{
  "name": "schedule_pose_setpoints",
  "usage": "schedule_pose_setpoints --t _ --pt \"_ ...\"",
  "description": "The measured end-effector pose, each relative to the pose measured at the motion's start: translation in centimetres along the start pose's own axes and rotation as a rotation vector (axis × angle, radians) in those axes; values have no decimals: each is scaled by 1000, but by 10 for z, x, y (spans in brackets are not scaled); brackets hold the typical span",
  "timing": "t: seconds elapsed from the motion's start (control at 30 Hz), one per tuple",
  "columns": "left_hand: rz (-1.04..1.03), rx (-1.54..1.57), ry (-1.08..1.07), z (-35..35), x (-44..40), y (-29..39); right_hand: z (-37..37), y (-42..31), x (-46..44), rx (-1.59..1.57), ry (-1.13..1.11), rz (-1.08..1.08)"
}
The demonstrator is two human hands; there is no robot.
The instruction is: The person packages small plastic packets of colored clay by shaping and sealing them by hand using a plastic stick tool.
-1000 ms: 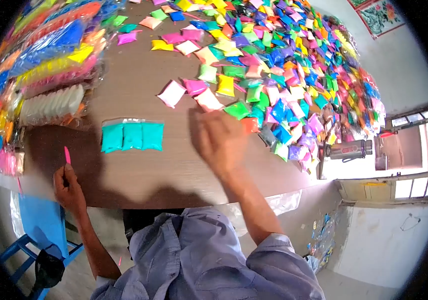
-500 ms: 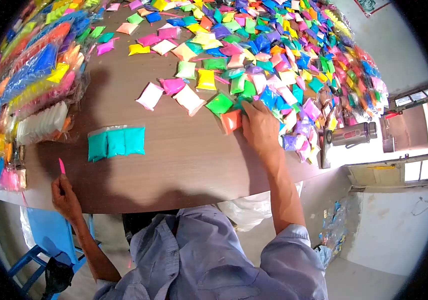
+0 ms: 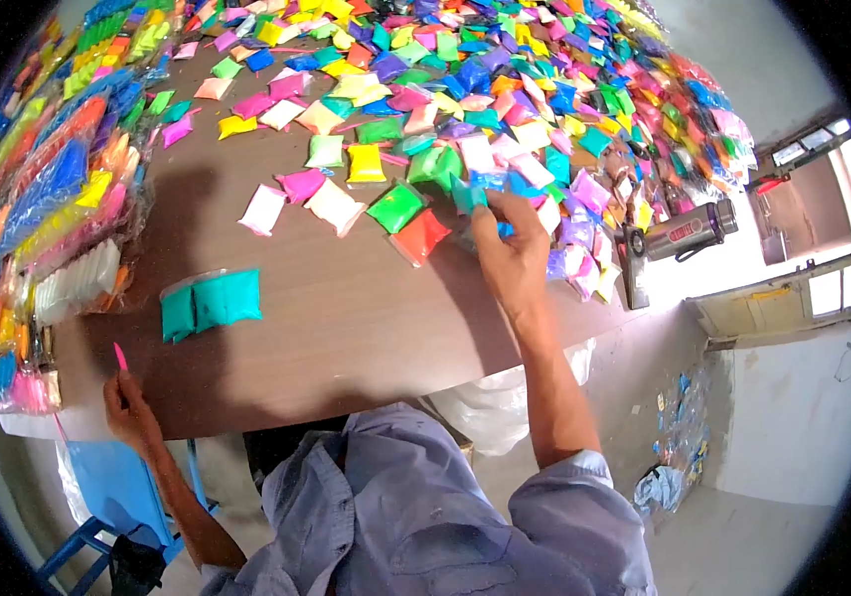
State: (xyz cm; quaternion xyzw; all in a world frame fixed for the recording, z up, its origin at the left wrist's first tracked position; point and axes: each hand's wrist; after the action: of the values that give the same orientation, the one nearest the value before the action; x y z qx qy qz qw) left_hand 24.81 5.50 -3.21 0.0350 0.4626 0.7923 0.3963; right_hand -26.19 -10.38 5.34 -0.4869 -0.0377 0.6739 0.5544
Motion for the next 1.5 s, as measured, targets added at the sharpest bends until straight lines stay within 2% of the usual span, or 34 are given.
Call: schedule_pose_setpoints --t 0.07,0.1,0.2,0.23,0.3,0.43,0.7,0.77,0.8,0.87,0.9,0.97,1.1,1.2,1.23,1.37,1.5 --pt "-28 -29 27 -1 0 -2 14 -13 21 -348 -21 -538" --pt "-34 -29 24 0 0 -3 21 -20 31 -449 -67 -675" --pt "-72 -39 -4 2 0 0 18 -23 67 -662 -62 -867" --pt "-139 -101 14 2 2 4 18 -21 77 -664 -54 -872" --pt "-213 -163 27 3 6 6 18 -19 91 -913 -83 -919" --pt "-350 -275 20 9 18 16 17 -15 93 -1046 -33 -1042" --pt "-461 -354 25 15 26 25 6 -19 97 -902 -160 -927" --pt "-333 -277 -9 16 26 27 7 -23 99 -849 -212 -847" --pt "-339 -278 -12 15 26 27 7 -21 101 -852 -206 -851" --pt "-520 -360 49 18 26 22 5 -19 107 -793 -233 -786" --pt "-520 -375 48 17 30 29 6 -24 106 -803 -241 -796" --pt "-342 -154 -96 -5 49 69 11 -34 96 -810 -339 -806" --pt "-316 178 -503 -54 95 154 3 -43 98 -776 -434 -772" --pt "-118 306 -795 -84 121 204 -9 -56 98 -811 -503 -728" --pt "-196 393 -778 -100 128 203 -12 -59 98 -830 -526 -736" --pt "-202 380 -868 -114 130 204 -25 -66 107 -867 -516 -731" --pt "-52 506 -995 -109 122 199 -29 -61 110 -810 -522 -651"
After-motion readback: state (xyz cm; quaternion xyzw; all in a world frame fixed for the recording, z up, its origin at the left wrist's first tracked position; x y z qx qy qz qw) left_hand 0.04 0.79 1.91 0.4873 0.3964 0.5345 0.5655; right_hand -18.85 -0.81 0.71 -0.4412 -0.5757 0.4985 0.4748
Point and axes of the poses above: each hand's wrist, its own x-axis away from the middle knuckle, its own z-axis out of the back of the hand, y = z × x, and after that the axes turned 1 degree about z, right-handed
